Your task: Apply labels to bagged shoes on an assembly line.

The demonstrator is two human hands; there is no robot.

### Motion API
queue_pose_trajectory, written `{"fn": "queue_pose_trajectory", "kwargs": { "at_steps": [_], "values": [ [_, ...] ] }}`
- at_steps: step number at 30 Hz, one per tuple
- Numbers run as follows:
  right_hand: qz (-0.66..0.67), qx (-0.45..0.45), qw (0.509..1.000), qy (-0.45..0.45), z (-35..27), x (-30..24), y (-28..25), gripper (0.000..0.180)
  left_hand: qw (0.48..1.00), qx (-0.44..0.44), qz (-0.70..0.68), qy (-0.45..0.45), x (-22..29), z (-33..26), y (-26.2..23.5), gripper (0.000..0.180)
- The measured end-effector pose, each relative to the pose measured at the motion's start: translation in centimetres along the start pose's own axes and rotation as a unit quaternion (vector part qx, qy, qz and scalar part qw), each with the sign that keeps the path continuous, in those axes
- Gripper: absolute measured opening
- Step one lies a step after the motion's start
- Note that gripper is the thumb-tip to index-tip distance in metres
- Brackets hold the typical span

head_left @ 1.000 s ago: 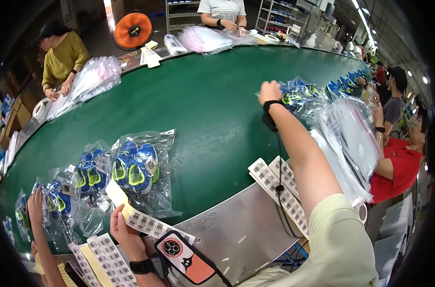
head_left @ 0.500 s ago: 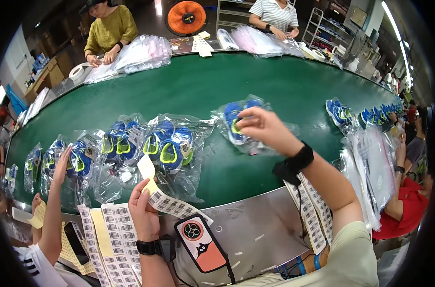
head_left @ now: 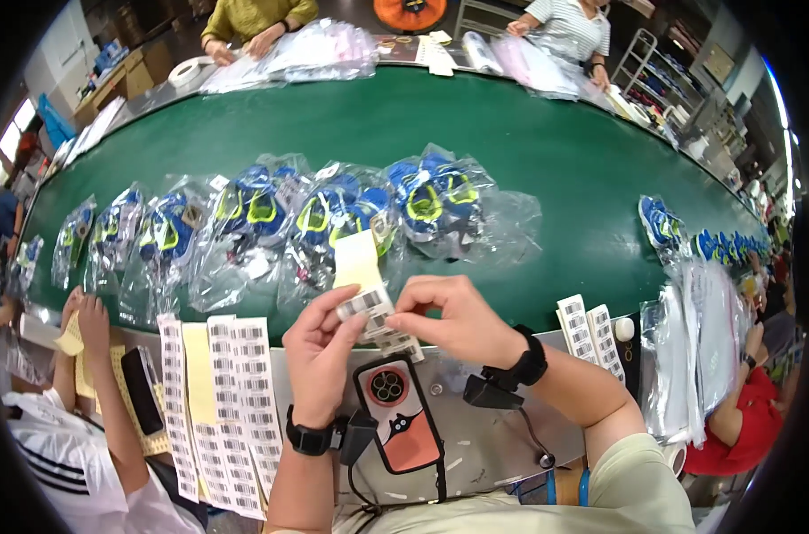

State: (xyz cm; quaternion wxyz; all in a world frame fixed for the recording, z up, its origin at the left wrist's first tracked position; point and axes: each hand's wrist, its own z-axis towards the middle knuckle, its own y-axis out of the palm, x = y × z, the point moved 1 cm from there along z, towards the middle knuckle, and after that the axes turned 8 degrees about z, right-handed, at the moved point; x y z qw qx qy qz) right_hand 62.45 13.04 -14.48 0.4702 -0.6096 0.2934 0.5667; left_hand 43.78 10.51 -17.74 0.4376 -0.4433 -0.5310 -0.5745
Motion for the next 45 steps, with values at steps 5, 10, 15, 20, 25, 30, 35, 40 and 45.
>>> {"fn": "queue_pose_trajectory", "kwargs": {
  "at_steps": [5, 10, 15, 20, 25, 30, 35, 40, 45],
  "values": [
    [-0.057, 0.099, 0.985, -0.130, 1.1, -1.4, -0.6, 0.012, 0.998, -0.023, 0.052, 0.011, 0.0, -0.1, 0.7, 0.037],
    [-0.110, 0.049, 0.979, -0.164, 0.7, -3.0, -0.6, 0.012, 0.996, -0.019, 0.078, 0.048, 0.3, -0.5, 1.0, 0.026],
    [-0.063, 0.045, 0.983, -0.169, -1.7, -4.9, -1.5, 0.010, 0.980, -0.005, 0.155, 0.124, 2.6, -2.6, 2.3, 0.022],
    [-0.164, 0.079, 0.934, -0.307, -4.8, -8.2, -2.3, 0.019, 0.975, -0.034, 0.140, 0.169, 5.3, -4.1, 4.0, 0.026],
    [-0.297, 0.100, 0.855, -0.414, -5.5, -9.1, -3.0, 0.022, 0.988, -0.077, 0.083, 0.107, 6.6, -4.3, 5.5, 0.036],
    [-0.181, 0.116, 0.890, -0.401, -6.5, -9.9, -4.7, 0.014, 0.995, -0.077, -0.047, -0.045, 4.5, -3.3, 5.6, 0.050],
    [0.095, 0.264, 0.925, -0.256, 1.9, -7.8, -12.4, 0.030, 0.944, -0.085, -0.298, -0.116, -2.4, -0.6, 0.5, 0.047],
    [-0.103, 0.269, 0.956, 0.064, 9.4, 8.8, -21.0, 0.060, 0.959, -0.065, -0.249, -0.122, -4.6, -1.2, -1.2, 0.040],
    [-0.121, 0.287, 0.937, 0.157, 13.2, 17.7, -22.2, 0.074, 0.965, -0.064, -0.218, -0.130, -7.1, -0.7, -0.2, 0.040]
  ]
}}
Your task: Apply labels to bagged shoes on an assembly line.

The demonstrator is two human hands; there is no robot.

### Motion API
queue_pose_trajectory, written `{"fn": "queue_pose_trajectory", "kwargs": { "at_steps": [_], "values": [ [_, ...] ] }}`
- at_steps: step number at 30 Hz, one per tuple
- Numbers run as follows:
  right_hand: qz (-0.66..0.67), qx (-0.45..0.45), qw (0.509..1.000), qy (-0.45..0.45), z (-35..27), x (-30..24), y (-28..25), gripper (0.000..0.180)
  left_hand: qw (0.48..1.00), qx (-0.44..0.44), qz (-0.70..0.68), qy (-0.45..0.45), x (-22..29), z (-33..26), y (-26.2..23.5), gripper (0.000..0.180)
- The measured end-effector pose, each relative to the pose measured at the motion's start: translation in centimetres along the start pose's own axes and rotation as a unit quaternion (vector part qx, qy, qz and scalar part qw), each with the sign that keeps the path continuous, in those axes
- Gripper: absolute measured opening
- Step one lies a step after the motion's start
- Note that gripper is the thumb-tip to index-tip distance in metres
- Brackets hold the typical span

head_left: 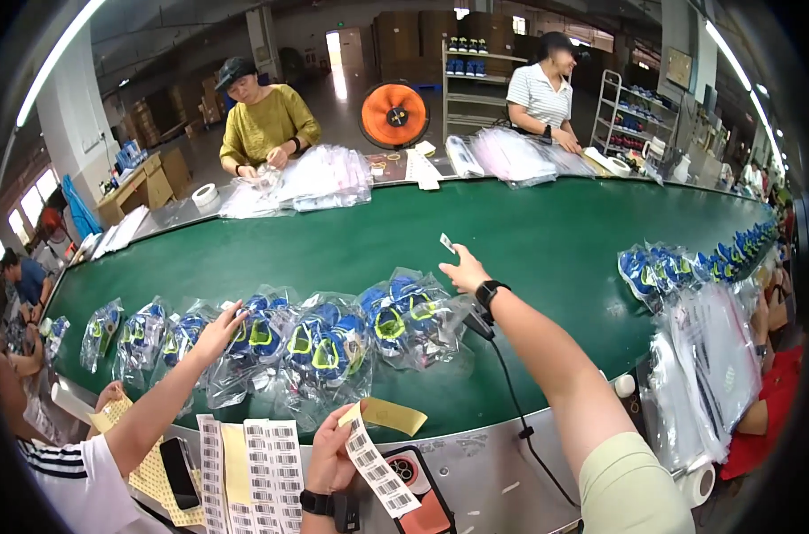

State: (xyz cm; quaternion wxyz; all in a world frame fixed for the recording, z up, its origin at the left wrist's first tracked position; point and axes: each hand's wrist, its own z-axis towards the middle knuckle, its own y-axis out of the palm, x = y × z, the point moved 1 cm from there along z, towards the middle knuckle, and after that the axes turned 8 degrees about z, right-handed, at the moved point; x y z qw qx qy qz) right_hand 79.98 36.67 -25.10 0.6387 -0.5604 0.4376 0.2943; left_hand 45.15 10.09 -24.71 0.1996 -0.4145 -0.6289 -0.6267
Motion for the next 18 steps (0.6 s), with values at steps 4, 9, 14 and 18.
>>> {"fn": "queue_pose_trajectory", "kwargs": {
  "at_steps": [4, 9, 14, 18],
  "values": [
    [0.105, -0.012, 0.991, 0.082, 2.2, -3.0, 5.4, 0.075, 0.997, 0.074, -0.004, 0.013, 1.2, 0.1, 0.7, 0.039],
    [0.030, 0.092, 0.995, -0.018, 5.8, 0.9, 6.5, 0.071, 0.998, 0.064, -0.012, -0.001, -0.3, 1.8, 0.5, 0.037],
    [0.254, 0.044, 0.966, 0.016, -1.6, 0.3, 3.0, 0.074, 0.997, 0.079, -0.006, 0.012, 0.7, 1.3, -0.1, 0.036],
    [0.286, 0.041, 0.956, 0.051, -4.5, 2.3, -1.7, 0.074, 0.996, 0.081, -0.015, 0.015, 0.3, 1.7, 0.0, 0.033]
  ]
}}
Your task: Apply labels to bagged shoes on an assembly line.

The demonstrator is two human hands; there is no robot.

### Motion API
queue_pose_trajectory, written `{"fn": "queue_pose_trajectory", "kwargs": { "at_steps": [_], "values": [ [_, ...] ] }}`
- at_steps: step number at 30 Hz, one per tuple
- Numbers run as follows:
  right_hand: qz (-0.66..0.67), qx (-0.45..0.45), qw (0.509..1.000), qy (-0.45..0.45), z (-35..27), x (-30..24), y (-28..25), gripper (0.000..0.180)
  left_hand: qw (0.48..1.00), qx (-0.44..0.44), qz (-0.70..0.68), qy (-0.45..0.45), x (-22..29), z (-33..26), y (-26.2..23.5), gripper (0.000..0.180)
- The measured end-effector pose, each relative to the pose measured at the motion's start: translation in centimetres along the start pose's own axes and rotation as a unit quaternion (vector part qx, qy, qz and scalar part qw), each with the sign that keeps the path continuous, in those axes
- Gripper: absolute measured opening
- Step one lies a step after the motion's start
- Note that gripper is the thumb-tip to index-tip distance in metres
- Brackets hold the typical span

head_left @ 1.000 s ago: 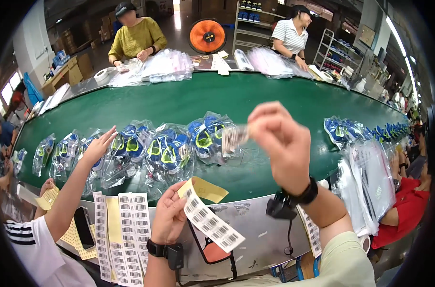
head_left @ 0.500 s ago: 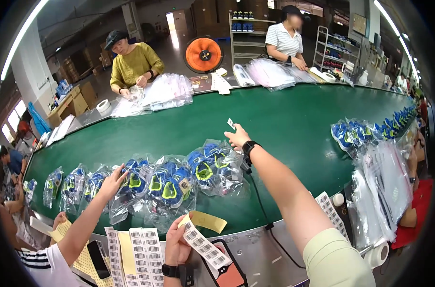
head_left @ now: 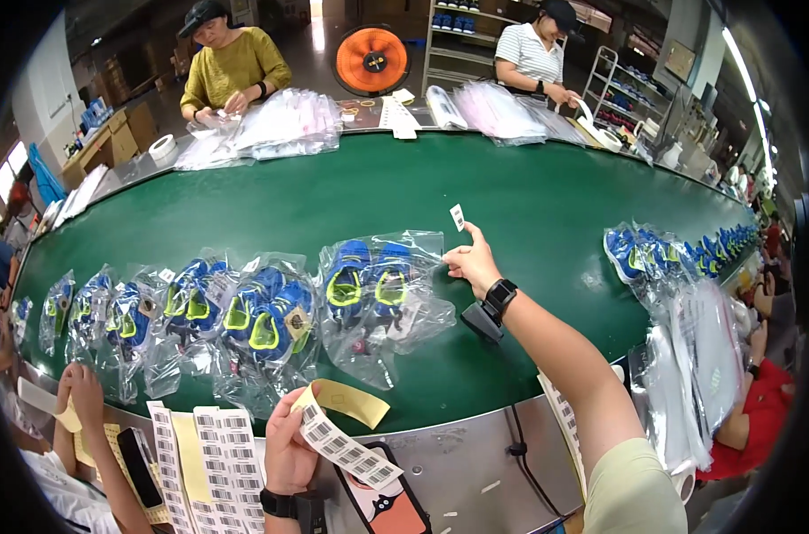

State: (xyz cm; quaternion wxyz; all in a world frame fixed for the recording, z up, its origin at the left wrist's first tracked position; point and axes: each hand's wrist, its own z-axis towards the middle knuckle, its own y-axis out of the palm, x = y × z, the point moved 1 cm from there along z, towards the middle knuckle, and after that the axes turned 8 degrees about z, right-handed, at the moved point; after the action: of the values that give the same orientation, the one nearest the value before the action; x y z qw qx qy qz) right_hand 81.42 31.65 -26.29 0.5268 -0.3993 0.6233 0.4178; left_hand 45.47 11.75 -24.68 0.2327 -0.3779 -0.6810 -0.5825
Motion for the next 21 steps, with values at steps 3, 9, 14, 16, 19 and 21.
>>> {"fn": "queue_pose_trajectory", "kwargs": {
  "at_steps": [3, 9, 14, 16, 19, 21],
  "values": [
    [0.054, 0.043, 0.997, -0.028, 1.0, -2.3, -2.3, 0.048, 1.000, 0.005, -0.002, 0.000, -0.3, -0.2, 0.3, 0.034],
    [0.046, -0.107, 0.989, 0.086, 3.7, -2.7, -0.5, 0.007, 0.999, 0.025, 0.019, 0.018, -0.5, -0.4, 0.8, 0.036],
    [0.006, -0.067, 0.996, 0.056, 4.5, -1.0, 2.5, 0.007, 0.999, 0.041, 0.019, 0.019, -0.5, -0.3, 0.7, 0.036],
    [-0.032, -0.008, 0.999, 0.026, 5.0, -0.2, 2.7, 0.007, 0.999, 0.031, 0.021, 0.019, -0.6, -0.1, 0.8, 0.037],
    [-0.138, 0.062, 0.986, -0.074, 4.1, 0.3, 3.0, 0.012, 0.998, 0.032, 0.038, 0.027, -0.8, 0.0, 1.1, 0.038],
    [-0.135, 0.042, 0.988, -0.069, 4.5, 1.4, 2.1, 0.020, 0.998, 0.015, 0.049, 0.031, -1.5, 0.0, 0.8, 0.040]
  ]
}}
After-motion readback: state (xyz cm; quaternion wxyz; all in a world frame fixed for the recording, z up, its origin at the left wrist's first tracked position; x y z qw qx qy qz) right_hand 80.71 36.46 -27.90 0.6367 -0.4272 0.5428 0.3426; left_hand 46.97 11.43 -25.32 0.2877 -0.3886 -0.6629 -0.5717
